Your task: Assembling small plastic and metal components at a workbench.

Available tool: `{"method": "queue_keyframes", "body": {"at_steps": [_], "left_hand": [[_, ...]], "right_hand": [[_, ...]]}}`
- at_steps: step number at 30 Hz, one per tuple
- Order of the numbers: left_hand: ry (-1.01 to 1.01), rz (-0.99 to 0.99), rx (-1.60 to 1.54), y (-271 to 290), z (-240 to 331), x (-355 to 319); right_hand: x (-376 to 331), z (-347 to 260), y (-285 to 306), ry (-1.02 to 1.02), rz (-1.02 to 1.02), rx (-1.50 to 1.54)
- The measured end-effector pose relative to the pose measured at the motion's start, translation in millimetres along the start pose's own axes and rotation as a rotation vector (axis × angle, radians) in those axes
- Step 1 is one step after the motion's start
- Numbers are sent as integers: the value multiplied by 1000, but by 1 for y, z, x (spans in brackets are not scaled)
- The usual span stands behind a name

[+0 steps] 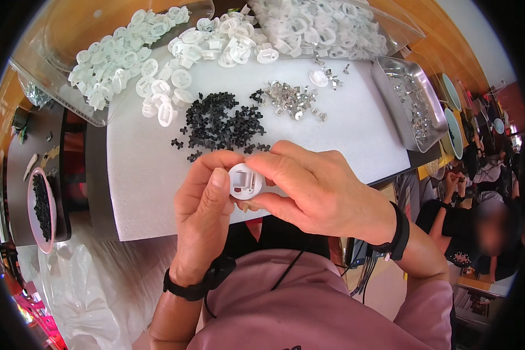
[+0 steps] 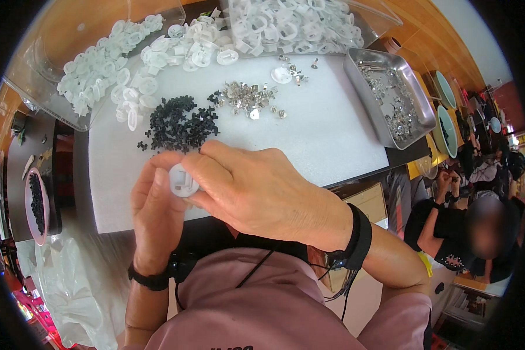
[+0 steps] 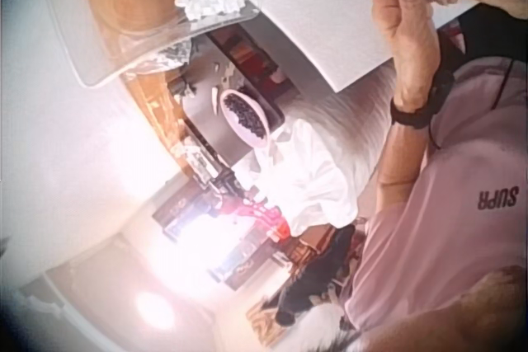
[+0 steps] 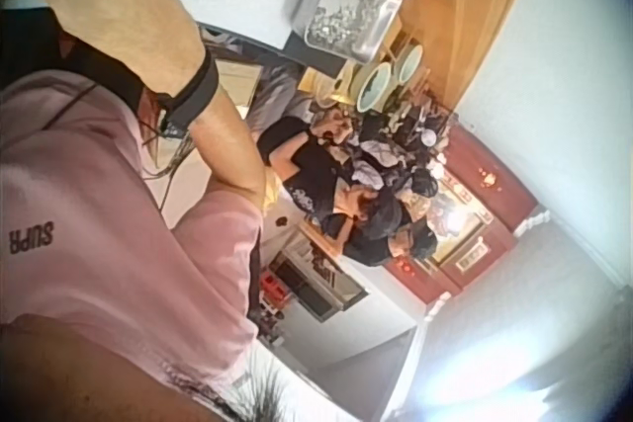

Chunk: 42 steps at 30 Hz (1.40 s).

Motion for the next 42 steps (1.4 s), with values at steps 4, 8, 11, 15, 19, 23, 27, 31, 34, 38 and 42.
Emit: {"method": "queue_keyframes", "body": {"at_steps": [4,8,11,15,19,23,27,31,34,38,42], "left_hand": [[8,2,2,0,1,0],[27,-4,40,6,1,-2],[81,-64,24,-4,8,1],[174,32,160,-10,13,4],[190,-37,174,-4,8,3],[21,-23,88,-3,3,-2],[53,-39,283,-4,2,-6],[-24,-40,280,-2,-1,-4],[-64,10,199,-1,-1,-4],[-27,-9,136,0,-3,-2],[1,0,102,-4,-1,0]], "right_hand": [[1,-3,-3,-18,45,5],[0,-8,-3,-22,14,7],[-1,-10,-2,-29,-10,34],[5,-3,-5,-33,-123,197],[5,-4,-10,-54,-48,192],[6,-6,-8,-172,-32,34],[6,-9,-12,-260,-56,-131],[-2,-15,-12,-231,-33,-150],[-11,-5,5,-184,15,-2],[-35,45,48,-268,73,-90],[-38,75,63,-356,-60,-258]]}}
Point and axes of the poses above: each hand's wrist, its own x-axis towards the middle knuckle, its own y-axis out of the back of the hand, z = x × y, the point moved 2 cm from there along x, towards the middle knuckle, and after that the axes turned 13 degrees about -z, right-handed, at the moved point
